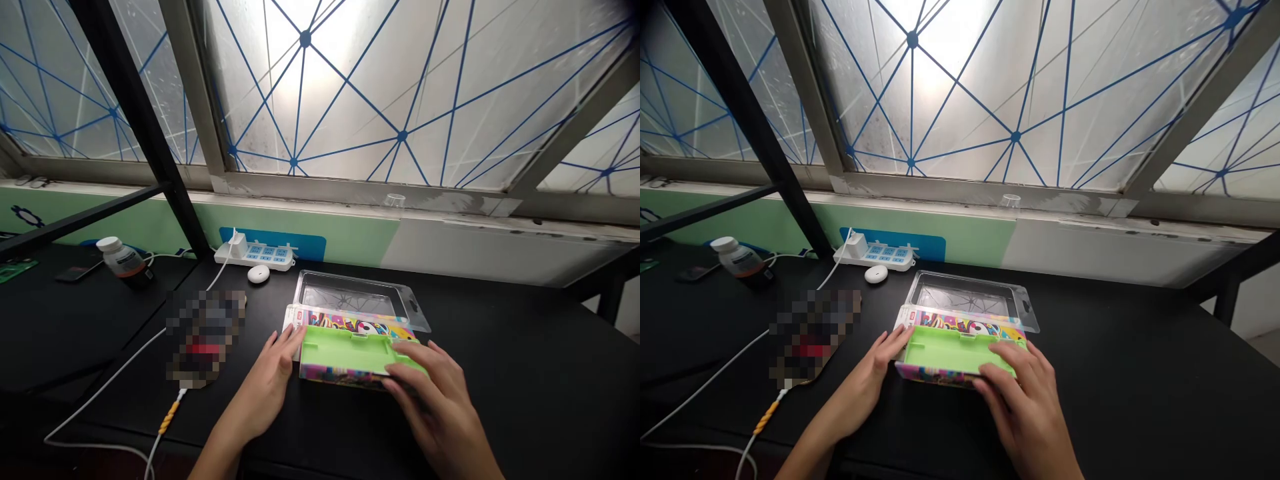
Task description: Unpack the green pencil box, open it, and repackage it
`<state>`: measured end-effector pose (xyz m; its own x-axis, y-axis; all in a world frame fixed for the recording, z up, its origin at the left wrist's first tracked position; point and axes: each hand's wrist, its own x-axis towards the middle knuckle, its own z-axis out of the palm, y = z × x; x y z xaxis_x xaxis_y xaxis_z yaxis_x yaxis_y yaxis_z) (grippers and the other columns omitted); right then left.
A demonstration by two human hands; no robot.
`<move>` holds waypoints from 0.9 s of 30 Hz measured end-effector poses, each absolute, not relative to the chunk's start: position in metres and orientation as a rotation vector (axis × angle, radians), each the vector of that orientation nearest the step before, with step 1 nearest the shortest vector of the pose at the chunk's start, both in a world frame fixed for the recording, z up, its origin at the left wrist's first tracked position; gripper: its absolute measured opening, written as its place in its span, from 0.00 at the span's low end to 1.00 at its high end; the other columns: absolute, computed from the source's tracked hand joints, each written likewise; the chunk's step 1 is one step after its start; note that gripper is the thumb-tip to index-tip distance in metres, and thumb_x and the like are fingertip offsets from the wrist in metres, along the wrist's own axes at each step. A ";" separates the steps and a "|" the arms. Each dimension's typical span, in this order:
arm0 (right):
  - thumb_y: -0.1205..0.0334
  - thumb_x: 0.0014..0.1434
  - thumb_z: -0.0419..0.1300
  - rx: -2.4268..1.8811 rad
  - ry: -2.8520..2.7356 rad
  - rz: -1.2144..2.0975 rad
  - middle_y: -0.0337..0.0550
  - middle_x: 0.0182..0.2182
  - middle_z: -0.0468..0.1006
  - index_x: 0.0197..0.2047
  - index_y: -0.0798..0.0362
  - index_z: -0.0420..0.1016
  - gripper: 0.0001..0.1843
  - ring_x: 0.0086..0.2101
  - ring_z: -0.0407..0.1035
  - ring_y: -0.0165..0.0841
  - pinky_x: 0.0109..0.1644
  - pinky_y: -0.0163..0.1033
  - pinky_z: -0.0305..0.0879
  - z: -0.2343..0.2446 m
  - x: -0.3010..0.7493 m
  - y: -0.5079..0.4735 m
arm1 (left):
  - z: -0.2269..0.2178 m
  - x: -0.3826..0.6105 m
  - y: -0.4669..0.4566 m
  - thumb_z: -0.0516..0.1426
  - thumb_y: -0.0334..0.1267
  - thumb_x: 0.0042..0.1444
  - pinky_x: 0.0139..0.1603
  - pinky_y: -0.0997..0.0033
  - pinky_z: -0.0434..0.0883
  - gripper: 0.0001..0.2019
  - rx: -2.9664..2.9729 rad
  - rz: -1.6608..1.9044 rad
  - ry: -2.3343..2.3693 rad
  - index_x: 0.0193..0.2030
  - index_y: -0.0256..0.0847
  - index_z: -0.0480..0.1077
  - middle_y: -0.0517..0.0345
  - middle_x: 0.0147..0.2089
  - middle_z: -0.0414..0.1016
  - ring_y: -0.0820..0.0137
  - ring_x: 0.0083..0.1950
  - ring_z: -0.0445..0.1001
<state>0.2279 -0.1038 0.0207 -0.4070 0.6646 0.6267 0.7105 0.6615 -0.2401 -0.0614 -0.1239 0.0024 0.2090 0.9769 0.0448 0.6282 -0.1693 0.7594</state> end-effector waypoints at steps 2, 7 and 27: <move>0.55 0.63 0.61 -1.042 -2.293 -0.028 0.43 0.57 0.75 0.52 0.36 0.74 0.13 0.54 0.72 0.48 0.63 0.61 0.60 0.024 0.249 -0.117 | 0.003 -0.063 -0.125 0.34 0.52 0.73 0.74 0.45 0.49 0.27 1.832 0.755 1.513 0.73 0.54 0.54 0.60 0.74 0.54 0.62 0.76 0.48; 0.44 0.53 0.67 -1.187 -2.455 -0.062 0.48 0.67 0.65 0.68 0.32 0.61 0.41 0.57 0.68 0.61 0.52 0.68 0.70 -0.004 0.298 -0.126 | -0.007 -0.061 -0.120 0.50 0.53 0.69 0.74 0.43 0.49 0.30 1.895 0.667 1.584 0.74 0.52 0.50 0.54 0.75 0.51 0.59 0.76 0.48; 0.50 0.66 0.57 -1.402 -2.102 -0.056 0.49 0.53 0.79 0.67 0.46 0.59 0.29 0.50 0.76 0.47 0.61 0.63 0.64 -0.050 0.290 -0.114 | -0.020 -0.054 -0.127 0.54 0.60 0.63 0.68 0.48 0.63 0.41 1.851 0.924 1.589 0.76 0.50 0.43 0.48 0.71 0.63 0.51 0.70 0.63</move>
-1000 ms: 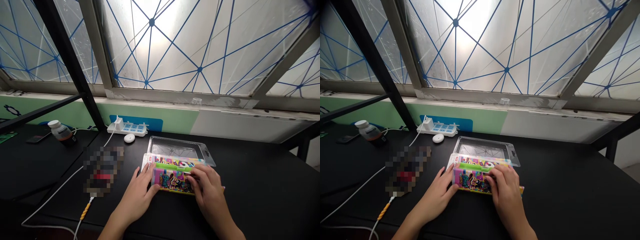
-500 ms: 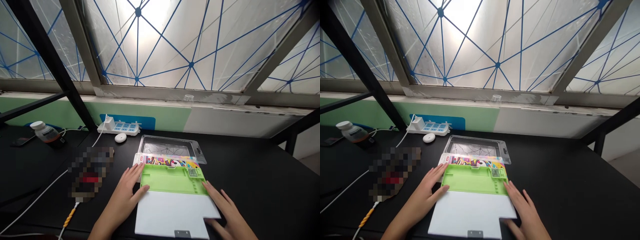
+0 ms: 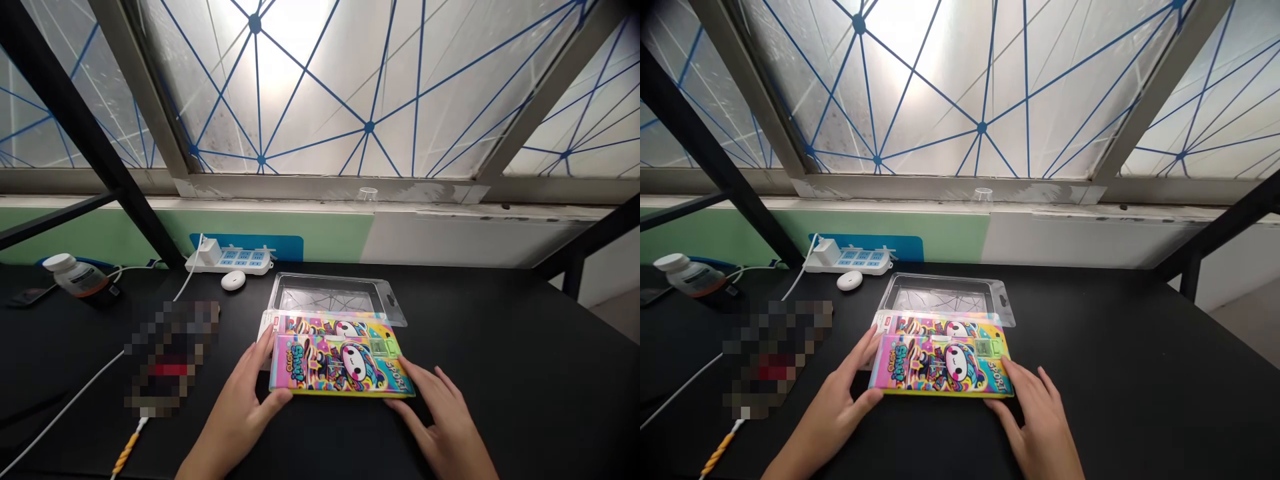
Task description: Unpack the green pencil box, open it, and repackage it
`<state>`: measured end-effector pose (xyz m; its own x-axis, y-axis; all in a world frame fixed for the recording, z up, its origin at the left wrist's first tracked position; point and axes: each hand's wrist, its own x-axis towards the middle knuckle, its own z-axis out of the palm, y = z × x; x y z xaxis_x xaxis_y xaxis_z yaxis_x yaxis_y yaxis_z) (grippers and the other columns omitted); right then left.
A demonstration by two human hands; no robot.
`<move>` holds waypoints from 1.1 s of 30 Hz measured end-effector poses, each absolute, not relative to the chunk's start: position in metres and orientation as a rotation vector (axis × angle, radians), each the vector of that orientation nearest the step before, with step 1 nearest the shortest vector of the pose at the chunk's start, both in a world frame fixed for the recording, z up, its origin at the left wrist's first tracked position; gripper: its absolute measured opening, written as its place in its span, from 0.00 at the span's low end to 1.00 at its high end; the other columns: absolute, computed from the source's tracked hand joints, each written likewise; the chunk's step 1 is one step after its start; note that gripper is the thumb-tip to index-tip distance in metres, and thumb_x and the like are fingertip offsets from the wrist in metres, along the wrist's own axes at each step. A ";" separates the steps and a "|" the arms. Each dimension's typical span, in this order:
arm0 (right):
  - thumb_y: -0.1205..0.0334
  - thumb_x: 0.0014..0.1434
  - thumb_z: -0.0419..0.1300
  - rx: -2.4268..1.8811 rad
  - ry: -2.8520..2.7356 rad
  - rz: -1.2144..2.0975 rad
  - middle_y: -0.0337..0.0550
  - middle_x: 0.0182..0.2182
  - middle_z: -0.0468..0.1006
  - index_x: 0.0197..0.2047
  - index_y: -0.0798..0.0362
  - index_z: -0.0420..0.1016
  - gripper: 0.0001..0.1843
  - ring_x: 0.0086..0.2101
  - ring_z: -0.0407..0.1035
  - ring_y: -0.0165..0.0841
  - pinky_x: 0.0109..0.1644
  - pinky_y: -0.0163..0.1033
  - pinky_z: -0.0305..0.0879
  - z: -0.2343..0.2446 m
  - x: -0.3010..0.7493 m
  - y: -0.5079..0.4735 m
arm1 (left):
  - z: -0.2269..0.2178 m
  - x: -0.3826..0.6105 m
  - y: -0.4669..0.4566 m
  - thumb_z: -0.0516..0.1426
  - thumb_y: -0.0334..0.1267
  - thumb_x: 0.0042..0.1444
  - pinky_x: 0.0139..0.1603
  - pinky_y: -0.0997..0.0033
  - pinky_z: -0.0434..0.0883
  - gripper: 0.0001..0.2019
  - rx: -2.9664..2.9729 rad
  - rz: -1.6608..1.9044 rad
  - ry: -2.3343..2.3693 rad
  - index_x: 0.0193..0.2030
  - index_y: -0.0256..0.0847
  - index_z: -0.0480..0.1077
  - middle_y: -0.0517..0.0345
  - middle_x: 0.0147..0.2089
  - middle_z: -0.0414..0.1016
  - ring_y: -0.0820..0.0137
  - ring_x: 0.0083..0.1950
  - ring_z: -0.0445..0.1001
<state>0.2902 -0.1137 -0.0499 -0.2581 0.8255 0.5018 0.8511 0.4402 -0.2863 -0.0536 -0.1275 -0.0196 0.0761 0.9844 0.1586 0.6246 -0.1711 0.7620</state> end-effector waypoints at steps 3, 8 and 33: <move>0.55 0.65 0.59 -1.297 -2.079 -0.072 0.47 0.53 0.79 0.66 0.46 0.61 0.27 0.49 0.76 0.45 0.64 0.60 0.62 -0.031 0.289 -0.110 | 0.001 -0.042 -0.123 0.58 0.54 0.62 0.68 0.52 0.64 0.40 1.915 1.023 1.685 0.75 0.53 0.44 0.51 0.73 0.59 0.53 0.71 0.62; 0.51 0.65 0.59 -1.298 -2.023 -0.064 0.50 0.52 0.80 0.62 0.49 0.68 0.25 0.51 0.75 0.47 0.58 0.56 0.70 0.014 0.288 -0.060 | 0.045 -0.030 -0.073 0.59 0.53 0.61 0.71 0.48 0.55 0.38 2.153 1.030 1.741 0.73 0.49 0.50 0.49 0.74 0.56 0.53 0.75 0.50; 0.42 0.66 0.55 -0.896 -2.756 0.344 0.53 0.69 0.60 0.70 0.50 0.60 0.34 0.67 0.54 0.48 0.67 0.57 0.55 -0.005 0.232 -0.042 | 0.005 0.007 -0.018 0.47 0.50 0.70 0.68 0.41 0.58 0.27 2.648 0.396 1.809 0.72 0.43 0.56 0.43 0.75 0.53 0.50 0.74 0.53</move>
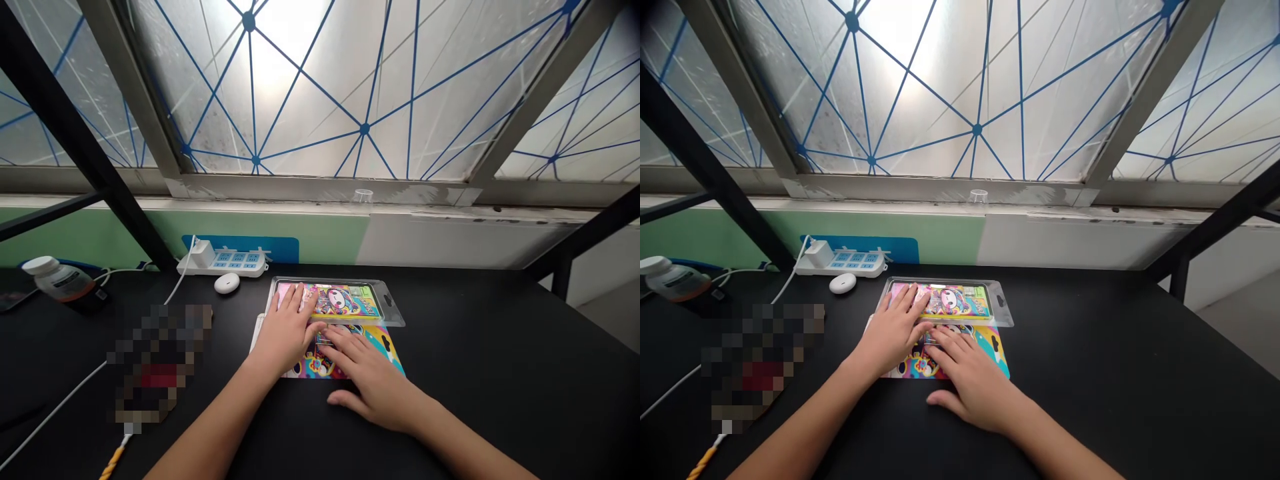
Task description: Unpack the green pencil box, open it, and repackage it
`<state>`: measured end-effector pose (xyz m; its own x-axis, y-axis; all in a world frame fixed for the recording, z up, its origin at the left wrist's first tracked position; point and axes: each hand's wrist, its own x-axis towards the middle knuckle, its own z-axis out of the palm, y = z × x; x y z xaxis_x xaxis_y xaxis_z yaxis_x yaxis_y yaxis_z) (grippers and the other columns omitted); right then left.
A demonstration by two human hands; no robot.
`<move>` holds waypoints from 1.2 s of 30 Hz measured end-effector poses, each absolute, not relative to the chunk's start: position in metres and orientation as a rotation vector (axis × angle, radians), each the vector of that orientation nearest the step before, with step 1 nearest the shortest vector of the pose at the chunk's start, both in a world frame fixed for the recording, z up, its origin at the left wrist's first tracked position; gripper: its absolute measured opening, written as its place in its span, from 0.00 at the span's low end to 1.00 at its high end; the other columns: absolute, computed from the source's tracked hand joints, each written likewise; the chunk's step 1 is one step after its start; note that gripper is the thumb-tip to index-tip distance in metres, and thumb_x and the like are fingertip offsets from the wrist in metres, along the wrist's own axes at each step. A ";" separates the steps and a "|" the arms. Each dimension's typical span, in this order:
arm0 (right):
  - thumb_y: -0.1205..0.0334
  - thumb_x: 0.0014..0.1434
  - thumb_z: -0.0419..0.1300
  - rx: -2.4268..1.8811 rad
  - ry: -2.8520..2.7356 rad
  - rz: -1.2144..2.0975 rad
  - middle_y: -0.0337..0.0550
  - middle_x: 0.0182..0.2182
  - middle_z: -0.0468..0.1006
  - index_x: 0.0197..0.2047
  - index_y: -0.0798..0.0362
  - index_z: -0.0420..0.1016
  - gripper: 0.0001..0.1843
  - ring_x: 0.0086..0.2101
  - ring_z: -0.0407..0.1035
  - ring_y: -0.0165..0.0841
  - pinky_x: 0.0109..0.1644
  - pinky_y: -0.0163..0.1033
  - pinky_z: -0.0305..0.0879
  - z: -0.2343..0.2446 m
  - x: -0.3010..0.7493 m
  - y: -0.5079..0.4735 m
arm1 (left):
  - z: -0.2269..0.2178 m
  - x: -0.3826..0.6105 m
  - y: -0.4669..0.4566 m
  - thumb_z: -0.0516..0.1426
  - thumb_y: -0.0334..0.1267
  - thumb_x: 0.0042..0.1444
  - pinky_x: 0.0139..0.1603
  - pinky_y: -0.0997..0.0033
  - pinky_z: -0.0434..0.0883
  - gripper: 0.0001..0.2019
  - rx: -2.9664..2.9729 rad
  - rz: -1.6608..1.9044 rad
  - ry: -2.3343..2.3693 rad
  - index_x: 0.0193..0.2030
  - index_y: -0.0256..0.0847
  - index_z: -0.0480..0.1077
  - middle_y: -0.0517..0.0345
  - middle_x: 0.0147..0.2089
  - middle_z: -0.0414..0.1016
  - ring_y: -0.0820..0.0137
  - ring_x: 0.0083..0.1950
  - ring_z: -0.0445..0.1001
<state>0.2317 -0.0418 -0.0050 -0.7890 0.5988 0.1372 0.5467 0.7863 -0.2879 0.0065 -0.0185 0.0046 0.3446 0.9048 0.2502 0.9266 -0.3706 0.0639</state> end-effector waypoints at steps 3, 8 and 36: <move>0.33 0.63 0.53 -0.992 -2.822 0.548 0.52 0.73 0.48 0.75 0.50 0.44 0.48 0.70 0.43 0.51 0.71 0.62 0.41 0.000 0.228 -0.043 | 0.003 0.001 -0.019 0.46 0.52 0.70 0.67 0.38 0.58 0.27 -2.430 -0.327 -1.828 0.70 0.42 0.61 0.41 0.73 0.57 0.48 0.73 0.57; 0.36 0.63 0.56 -1.108 -2.727 0.581 0.52 0.64 0.68 0.62 0.48 0.70 0.32 0.63 0.60 0.50 0.66 0.59 0.53 0.009 0.241 -0.050 | 0.007 -0.015 -0.022 0.43 0.52 0.71 0.65 0.37 0.60 0.25 -2.318 -0.356 -1.946 0.63 0.44 0.68 0.42 0.71 0.62 0.47 0.72 0.57; 0.38 0.63 0.53 -1.688 -2.343 0.746 0.38 0.23 0.75 0.26 0.49 0.69 0.25 0.25 0.68 0.34 0.28 0.38 0.58 0.021 0.326 0.036 | 0.020 -0.028 -0.022 0.45 0.52 0.70 0.68 0.38 0.53 0.22 -2.507 -0.642 -2.059 0.41 0.46 0.77 0.51 0.67 0.69 0.53 0.71 0.60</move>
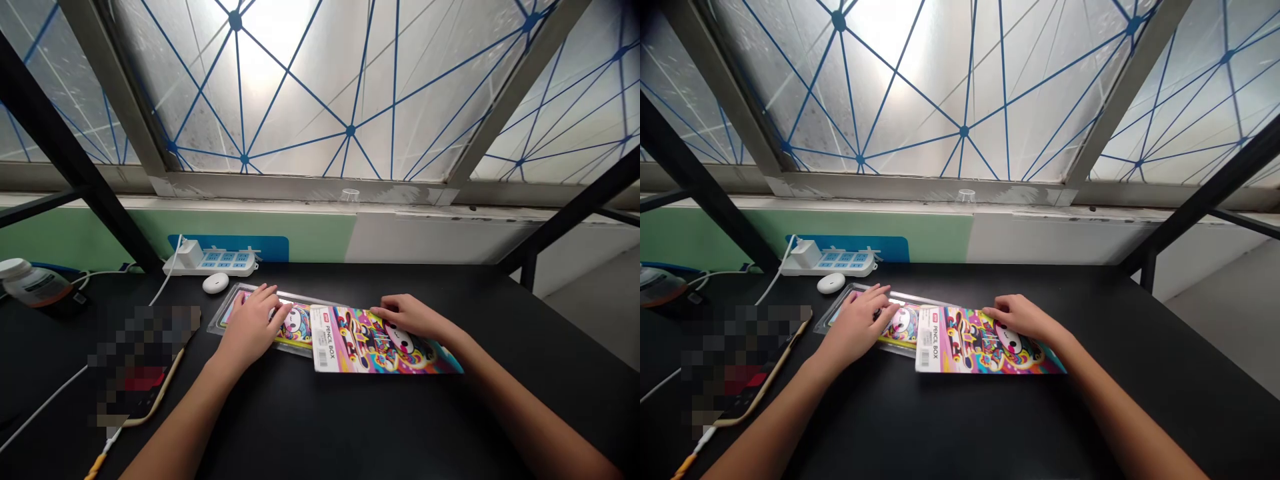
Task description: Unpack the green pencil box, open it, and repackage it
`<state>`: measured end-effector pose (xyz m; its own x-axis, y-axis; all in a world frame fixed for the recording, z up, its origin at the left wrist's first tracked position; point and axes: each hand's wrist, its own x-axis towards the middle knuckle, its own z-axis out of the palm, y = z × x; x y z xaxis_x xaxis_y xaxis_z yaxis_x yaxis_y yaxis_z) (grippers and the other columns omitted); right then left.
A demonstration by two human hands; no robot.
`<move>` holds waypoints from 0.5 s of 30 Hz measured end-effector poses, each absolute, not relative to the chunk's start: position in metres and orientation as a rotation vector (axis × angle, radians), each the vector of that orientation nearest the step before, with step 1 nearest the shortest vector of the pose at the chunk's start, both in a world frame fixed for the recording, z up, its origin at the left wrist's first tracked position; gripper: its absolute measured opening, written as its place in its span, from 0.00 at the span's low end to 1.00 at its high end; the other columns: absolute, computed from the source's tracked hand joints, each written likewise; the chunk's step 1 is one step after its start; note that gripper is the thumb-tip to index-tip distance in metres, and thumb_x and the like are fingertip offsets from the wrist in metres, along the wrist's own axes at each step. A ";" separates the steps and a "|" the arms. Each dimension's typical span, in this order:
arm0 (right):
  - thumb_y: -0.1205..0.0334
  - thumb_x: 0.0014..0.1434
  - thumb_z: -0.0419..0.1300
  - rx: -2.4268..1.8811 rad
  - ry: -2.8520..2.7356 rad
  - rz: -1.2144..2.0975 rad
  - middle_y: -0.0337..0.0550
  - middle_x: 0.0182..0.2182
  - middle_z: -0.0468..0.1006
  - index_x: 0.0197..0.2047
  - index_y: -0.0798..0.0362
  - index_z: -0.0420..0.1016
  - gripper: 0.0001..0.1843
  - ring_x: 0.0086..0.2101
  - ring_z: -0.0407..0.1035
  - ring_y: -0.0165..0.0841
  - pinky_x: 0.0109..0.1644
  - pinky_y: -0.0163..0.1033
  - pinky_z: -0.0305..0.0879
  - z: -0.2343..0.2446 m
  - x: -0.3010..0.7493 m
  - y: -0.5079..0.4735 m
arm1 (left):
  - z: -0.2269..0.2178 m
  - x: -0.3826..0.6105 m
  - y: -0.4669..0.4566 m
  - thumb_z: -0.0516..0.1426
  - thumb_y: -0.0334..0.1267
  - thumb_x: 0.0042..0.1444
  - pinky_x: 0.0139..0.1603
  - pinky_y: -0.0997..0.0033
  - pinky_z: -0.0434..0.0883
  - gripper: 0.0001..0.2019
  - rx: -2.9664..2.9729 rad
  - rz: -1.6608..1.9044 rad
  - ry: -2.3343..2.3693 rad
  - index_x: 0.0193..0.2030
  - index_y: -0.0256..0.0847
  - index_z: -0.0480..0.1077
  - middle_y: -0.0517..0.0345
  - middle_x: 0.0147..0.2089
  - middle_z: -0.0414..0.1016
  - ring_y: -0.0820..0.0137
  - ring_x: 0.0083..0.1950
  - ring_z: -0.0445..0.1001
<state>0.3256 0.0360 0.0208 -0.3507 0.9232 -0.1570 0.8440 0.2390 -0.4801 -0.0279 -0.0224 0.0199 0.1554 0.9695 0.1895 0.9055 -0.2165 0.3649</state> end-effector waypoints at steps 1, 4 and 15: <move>0.39 0.63 0.53 -1.675 -2.332 0.742 0.39 0.25 0.76 0.28 0.49 0.71 0.24 0.27 0.69 0.35 0.30 0.39 0.61 0.018 0.328 0.041 | 0.018 -0.025 -0.024 0.47 0.51 0.69 0.68 0.38 0.55 0.19 2.298 0.590 1.864 0.41 0.46 0.76 0.50 0.67 0.69 0.52 0.71 0.61; 0.40 0.64 0.53 -1.572 -2.259 0.600 0.45 0.36 0.80 0.37 0.49 0.76 0.22 0.38 0.73 0.40 0.43 0.43 0.66 0.008 0.321 0.041 | 0.013 -0.019 -0.025 0.50 0.49 0.67 0.67 0.37 0.57 0.16 2.382 0.559 1.893 0.51 0.46 0.73 0.48 0.68 0.67 0.50 0.71 0.59; 0.37 0.61 0.55 -1.695 -2.146 0.704 0.40 0.31 0.80 0.34 0.48 0.75 0.23 0.31 0.71 0.37 0.33 0.39 0.62 0.007 0.320 0.031 | 0.009 -0.016 -0.023 0.45 0.52 0.69 0.69 0.34 0.52 0.27 2.345 0.277 1.983 0.68 0.41 0.63 0.47 0.74 0.56 0.50 0.75 0.50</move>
<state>0.3201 0.0311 0.0068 -0.2469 0.9675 -0.0542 0.8117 0.1760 -0.5569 -0.0164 -0.0233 0.0089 0.1573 0.9826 0.0991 0.9722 -0.1717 0.1595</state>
